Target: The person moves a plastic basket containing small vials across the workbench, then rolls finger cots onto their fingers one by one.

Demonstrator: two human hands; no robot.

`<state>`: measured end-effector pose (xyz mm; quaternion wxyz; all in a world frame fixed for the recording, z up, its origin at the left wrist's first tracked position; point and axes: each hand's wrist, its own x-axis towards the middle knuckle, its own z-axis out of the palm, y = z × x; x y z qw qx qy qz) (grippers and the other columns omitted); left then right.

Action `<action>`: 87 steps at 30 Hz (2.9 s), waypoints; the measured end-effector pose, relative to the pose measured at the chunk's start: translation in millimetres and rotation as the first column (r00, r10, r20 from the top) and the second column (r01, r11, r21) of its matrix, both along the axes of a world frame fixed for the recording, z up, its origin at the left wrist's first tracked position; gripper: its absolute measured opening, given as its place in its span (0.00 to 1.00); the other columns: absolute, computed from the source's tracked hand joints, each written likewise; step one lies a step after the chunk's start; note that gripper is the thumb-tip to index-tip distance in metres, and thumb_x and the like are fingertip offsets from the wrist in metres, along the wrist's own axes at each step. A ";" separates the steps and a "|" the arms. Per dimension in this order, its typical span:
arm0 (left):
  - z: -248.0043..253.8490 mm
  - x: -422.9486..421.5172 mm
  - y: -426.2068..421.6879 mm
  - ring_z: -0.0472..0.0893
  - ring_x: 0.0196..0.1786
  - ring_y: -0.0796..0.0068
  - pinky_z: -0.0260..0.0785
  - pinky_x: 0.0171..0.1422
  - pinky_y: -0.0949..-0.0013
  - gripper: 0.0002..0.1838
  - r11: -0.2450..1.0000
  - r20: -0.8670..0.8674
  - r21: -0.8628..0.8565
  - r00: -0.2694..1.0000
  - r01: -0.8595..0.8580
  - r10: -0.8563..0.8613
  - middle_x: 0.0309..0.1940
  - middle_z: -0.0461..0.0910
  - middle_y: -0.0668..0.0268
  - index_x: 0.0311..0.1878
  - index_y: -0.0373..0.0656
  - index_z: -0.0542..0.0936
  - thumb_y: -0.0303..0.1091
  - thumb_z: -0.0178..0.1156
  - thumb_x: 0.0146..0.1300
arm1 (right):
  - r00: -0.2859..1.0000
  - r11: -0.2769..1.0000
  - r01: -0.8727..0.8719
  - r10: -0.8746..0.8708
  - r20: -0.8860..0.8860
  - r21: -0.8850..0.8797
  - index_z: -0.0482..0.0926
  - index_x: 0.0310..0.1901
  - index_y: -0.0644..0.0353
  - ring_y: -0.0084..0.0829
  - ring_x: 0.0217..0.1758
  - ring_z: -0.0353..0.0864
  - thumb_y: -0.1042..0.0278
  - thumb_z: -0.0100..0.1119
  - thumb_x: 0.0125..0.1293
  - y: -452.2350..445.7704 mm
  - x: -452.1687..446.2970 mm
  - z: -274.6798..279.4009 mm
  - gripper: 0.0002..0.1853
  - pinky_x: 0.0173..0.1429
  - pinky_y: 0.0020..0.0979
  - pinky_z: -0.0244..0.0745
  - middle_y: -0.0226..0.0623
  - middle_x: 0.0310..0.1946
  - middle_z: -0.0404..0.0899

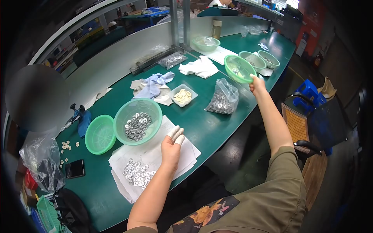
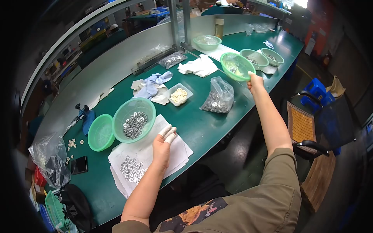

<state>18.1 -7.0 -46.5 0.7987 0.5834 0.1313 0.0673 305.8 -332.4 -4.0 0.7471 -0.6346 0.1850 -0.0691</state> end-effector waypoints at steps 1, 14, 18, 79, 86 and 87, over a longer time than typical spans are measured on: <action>-1.8 0.0 -0.8 0.72 0.60 0.70 0.63 0.64 0.72 0.24 1.000 0.001 -0.001 1.000 -0.014 0.014 0.58 0.73 0.55 0.62 0.32 0.66 0.21 0.54 0.61 | 1.000 1.000 -0.014 0.014 0.001 -0.001 0.69 0.29 0.57 0.21 0.10 0.58 0.62 0.57 0.63 9.6 12.7 4.2 0.11 0.12 0.24 0.51 0.29 0.14 0.64; 0.2 -1.6 -4.5 0.72 0.60 0.70 0.62 0.64 0.71 0.24 1.000 0.016 -0.003 1.000 -0.018 0.018 0.56 0.74 0.56 0.61 0.33 0.68 0.20 0.54 0.60 | 0.945 0.880 -0.083 0.219 0.244 -0.468 0.72 0.53 0.65 0.27 0.29 0.80 0.62 0.56 0.66 41.2 52.6 -79.3 0.19 0.35 0.25 0.75 0.42 0.36 0.81; 1.1 -0.9 -5.7 0.73 0.59 0.70 0.63 0.65 0.71 0.22 0.999 0.005 0.003 0.999 -0.033 0.033 0.55 0.74 0.55 0.60 0.33 0.69 0.19 0.54 0.60 | 0.904 0.886 -0.080 0.257 0.341 -0.456 0.73 0.52 0.66 0.23 0.33 0.78 0.67 0.58 0.64 38.4 41.8 -91.9 0.17 0.38 0.23 0.73 0.40 0.37 0.81; -8.2 1.2 0.6 0.74 0.59 0.65 0.66 0.61 0.70 0.27 0.986 0.139 0.167 0.990 -0.015 -0.008 0.56 0.74 0.50 0.61 0.30 0.66 0.28 0.60 0.59 | -0.396 0.793 0.598 0.420 0.817 -0.117 0.76 0.34 0.49 0.27 0.34 0.75 0.42 0.46 0.66 13.0 -434.2 252.3 0.19 0.43 0.33 0.72 0.27 0.30 0.78; -2.5 -1.9 1.8 0.72 0.61 0.66 0.64 0.63 0.70 0.28 0.988 0.108 0.151 0.994 0.018 -0.034 0.58 0.72 0.51 0.63 0.31 0.64 0.27 0.59 0.60 | -0.380 0.720 0.682 0.499 0.779 -0.129 0.75 0.36 0.49 0.28 0.36 0.74 0.41 0.46 0.66 -0.2 -458.6 268.4 0.20 0.45 0.34 0.71 0.27 0.32 0.77; -4.6 -0.1 2.0 0.72 0.61 0.66 0.64 0.63 0.70 0.28 0.990 0.110 0.143 0.993 0.013 -0.029 0.59 0.71 0.51 0.63 0.31 0.64 0.27 0.58 0.59 | -0.381 0.716 0.686 0.505 0.774 -0.129 0.75 0.36 0.49 0.28 0.36 0.74 0.41 0.46 0.66 -1.3 -460.5 269.5 0.20 0.45 0.34 0.71 0.27 0.32 0.77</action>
